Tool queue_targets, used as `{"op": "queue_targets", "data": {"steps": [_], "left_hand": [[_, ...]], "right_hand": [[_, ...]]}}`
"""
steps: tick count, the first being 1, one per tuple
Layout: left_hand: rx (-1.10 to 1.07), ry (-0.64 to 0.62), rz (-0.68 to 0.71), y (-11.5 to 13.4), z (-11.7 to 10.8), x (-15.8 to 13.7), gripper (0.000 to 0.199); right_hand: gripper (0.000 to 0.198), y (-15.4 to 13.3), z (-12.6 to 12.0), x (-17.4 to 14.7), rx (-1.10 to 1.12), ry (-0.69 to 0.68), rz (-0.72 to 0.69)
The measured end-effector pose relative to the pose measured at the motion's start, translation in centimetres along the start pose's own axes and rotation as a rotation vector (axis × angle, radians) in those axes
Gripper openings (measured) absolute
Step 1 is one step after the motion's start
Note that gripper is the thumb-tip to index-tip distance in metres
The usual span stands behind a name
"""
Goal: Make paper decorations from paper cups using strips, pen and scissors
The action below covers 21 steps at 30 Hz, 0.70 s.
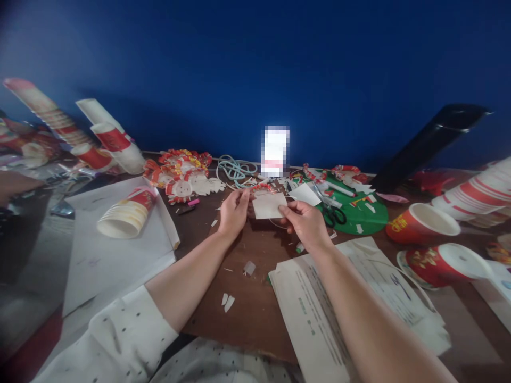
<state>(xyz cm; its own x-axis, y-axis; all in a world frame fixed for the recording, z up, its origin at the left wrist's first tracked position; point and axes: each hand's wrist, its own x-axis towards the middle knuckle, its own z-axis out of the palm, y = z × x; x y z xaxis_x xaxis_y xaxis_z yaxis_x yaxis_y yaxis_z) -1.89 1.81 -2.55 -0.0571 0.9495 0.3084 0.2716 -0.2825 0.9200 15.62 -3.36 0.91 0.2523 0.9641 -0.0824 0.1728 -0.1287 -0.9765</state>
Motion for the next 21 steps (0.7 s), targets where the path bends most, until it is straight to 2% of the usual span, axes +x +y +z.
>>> {"op": "queue_targets", "data": {"steps": [4,6,11,16,21], "left_hand": [[0.101,-0.182,-0.03,0.7,0.0,-0.2,0.031],[0.084,-0.228,-0.038,0.9,0.0,-0.4,0.032],[-0.027,-0.237,-0.164,0.8,0.1,-0.4,0.033],[-0.027,-0.276,-0.178,1.2,-0.1,-0.4,0.034],[-0.043,-0.306,-0.222,1.3,-0.1,-0.5,0.034]], "right_hand": [[0.039,0.4,0.0,0.2,-0.069,0.012,-0.007],[0.041,0.7,0.1,0.2,-0.1,0.016,-0.02],[0.042,1.1,0.2,0.4,-0.078,0.057,-0.056],[0.046,0.9,0.1,0.4,-0.077,0.096,-0.044],[0.044,1.4,-0.1,0.6,-0.223,0.045,-0.177]]}}
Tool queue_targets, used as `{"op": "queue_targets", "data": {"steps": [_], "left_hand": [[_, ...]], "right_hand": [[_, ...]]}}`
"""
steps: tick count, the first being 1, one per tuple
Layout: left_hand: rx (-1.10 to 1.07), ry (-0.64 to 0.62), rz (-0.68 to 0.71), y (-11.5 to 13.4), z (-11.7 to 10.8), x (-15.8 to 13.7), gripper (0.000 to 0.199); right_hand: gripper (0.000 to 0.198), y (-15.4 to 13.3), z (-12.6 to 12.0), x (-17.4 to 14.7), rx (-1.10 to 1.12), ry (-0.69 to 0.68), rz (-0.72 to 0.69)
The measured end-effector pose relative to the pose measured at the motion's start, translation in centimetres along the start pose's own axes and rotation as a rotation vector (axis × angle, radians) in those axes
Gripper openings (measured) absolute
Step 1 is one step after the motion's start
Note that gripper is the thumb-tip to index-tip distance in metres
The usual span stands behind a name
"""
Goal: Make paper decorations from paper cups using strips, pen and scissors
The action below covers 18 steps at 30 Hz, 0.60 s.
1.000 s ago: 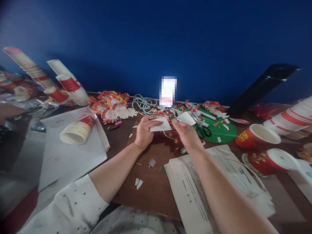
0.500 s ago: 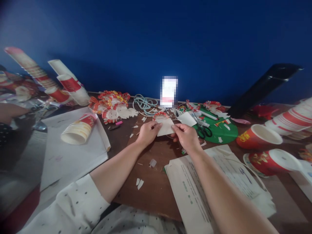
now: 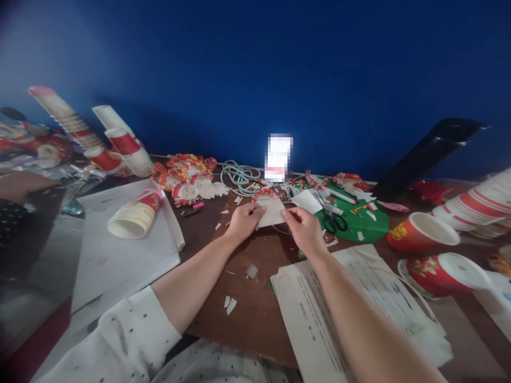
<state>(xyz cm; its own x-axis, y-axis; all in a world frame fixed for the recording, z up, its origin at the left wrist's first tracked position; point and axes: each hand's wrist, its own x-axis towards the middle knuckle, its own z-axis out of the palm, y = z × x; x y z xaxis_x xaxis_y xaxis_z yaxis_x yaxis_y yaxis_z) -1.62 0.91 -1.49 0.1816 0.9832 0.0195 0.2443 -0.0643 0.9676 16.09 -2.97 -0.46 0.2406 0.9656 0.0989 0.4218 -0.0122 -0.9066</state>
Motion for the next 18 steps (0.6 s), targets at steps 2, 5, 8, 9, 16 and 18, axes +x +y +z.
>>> {"op": "queue_targets", "data": {"steps": [2,5,8,9,16,18], "left_hand": [[0.008,-0.004,0.049,-0.14,0.04,0.1,0.034],[0.036,-0.032,0.148,-0.19,0.07,0.16,0.034],[0.033,-0.112,0.14,-0.18,0.13,0.1,0.032],[0.022,-0.137,0.128,-0.23,0.18,0.09,0.029],[-0.013,-0.227,0.072,-0.54,0.59,0.15,0.022],[-0.079,-0.177,0.03,-0.33,0.62,0.12,0.024]], "right_hand": [[0.042,0.36,0.02,0.15,-0.018,0.019,-0.012],[0.041,0.65,0.03,0.3,-0.018,0.075,-0.01],[0.04,0.48,0.01,0.24,-0.015,0.127,-0.024],[0.04,0.34,0.02,0.18,-0.021,0.136,-0.029],[0.038,-0.11,0.13,-0.09,0.005,0.18,-0.046],[0.038,-0.07,0.14,-0.12,0.025,0.162,-0.038]]}}
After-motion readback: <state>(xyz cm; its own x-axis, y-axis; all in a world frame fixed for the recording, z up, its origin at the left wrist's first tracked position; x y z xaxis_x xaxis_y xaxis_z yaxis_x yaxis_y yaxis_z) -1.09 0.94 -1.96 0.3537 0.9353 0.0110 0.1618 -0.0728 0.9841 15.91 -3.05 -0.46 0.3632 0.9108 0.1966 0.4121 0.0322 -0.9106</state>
